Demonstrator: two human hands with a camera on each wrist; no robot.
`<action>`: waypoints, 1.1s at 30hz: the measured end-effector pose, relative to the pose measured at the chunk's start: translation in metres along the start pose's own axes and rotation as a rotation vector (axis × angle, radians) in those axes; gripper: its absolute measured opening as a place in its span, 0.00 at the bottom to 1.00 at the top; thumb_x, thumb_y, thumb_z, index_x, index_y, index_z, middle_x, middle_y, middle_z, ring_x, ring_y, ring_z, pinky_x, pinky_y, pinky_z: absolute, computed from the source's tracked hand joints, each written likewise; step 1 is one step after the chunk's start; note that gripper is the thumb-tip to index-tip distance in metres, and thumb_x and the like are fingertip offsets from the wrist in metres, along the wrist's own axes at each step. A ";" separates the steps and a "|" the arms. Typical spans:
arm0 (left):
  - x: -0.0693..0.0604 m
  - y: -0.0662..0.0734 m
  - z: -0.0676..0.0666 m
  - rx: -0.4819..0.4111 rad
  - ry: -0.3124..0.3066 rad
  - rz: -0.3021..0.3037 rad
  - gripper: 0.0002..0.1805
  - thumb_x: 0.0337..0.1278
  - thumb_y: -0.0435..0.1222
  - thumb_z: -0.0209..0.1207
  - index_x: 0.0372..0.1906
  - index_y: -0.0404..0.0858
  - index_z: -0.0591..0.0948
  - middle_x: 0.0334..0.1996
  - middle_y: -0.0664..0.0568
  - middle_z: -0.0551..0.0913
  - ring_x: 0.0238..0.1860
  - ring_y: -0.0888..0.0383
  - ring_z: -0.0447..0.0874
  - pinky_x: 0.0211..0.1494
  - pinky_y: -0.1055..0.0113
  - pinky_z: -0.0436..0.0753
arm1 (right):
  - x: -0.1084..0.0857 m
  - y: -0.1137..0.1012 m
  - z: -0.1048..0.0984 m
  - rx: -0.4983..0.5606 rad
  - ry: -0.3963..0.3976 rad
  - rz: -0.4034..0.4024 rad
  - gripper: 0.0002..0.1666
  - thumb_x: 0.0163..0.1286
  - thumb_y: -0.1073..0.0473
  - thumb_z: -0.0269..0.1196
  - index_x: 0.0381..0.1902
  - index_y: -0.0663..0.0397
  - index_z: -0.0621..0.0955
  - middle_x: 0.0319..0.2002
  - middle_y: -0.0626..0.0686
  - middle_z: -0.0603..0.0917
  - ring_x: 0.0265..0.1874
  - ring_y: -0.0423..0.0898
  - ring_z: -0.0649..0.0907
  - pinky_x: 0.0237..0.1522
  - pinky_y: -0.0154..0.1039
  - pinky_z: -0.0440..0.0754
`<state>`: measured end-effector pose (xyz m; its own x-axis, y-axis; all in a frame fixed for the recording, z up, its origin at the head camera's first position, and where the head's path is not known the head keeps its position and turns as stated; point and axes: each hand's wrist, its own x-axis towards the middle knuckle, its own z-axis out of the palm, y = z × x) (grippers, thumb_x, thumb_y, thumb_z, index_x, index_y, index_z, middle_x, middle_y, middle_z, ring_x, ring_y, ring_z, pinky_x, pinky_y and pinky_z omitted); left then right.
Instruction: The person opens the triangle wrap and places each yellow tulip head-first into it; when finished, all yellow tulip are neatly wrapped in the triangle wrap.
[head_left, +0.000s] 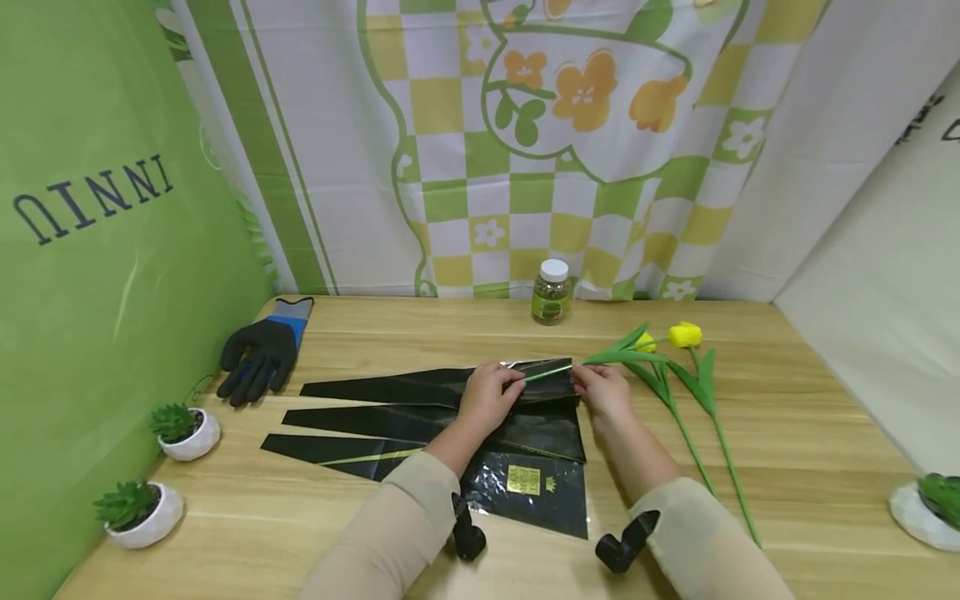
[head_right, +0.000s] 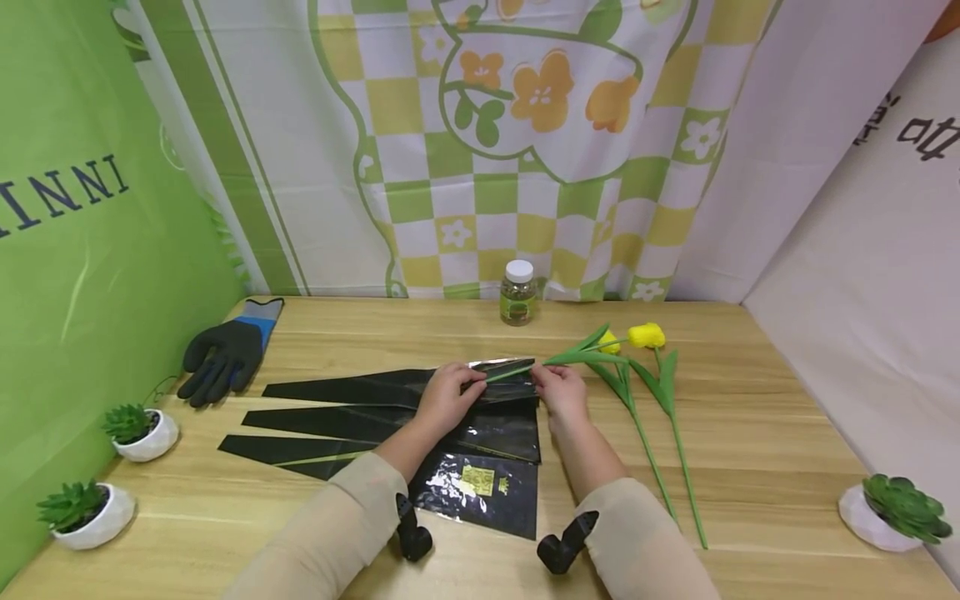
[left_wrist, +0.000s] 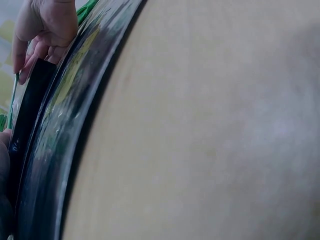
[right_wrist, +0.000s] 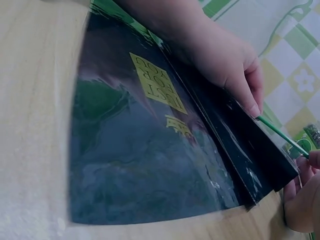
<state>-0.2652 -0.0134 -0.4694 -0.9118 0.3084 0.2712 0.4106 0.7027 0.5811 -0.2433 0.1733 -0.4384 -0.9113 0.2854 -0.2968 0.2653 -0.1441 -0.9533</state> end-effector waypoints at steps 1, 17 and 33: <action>0.000 0.000 0.000 -0.005 0.000 -0.002 0.12 0.66 0.41 0.59 0.48 0.42 0.87 0.47 0.48 0.86 0.55 0.47 0.80 0.65 0.50 0.74 | 0.000 -0.001 0.000 -0.006 -0.006 0.001 0.15 0.72 0.63 0.58 0.51 0.68 0.72 0.39 0.50 0.82 0.34 0.32 0.80 0.44 0.25 0.80; 0.001 -0.001 0.002 0.019 0.004 -0.005 0.11 0.67 0.41 0.58 0.45 0.43 0.87 0.45 0.49 0.85 0.49 0.49 0.81 0.59 0.53 0.77 | 0.000 -0.004 -0.007 0.094 -0.026 -0.018 0.13 0.75 0.60 0.55 0.51 0.62 0.69 0.33 0.44 0.84 0.32 0.34 0.83 0.39 0.26 0.83; 0.000 0.001 0.001 0.027 0.012 -0.008 0.11 0.67 0.42 0.59 0.44 0.43 0.87 0.45 0.49 0.85 0.49 0.49 0.81 0.58 0.53 0.77 | 0.011 -0.032 -0.054 0.307 0.126 0.044 0.07 0.74 0.52 0.57 0.46 0.43 0.71 0.43 0.45 0.76 0.39 0.37 0.77 0.42 0.27 0.81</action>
<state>-0.2650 -0.0118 -0.4697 -0.9148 0.2953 0.2757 0.4026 0.7220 0.5627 -0.2447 0.2327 -0.4138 -0.8499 0.3844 -0.3603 0.1790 -0.4324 -0.8837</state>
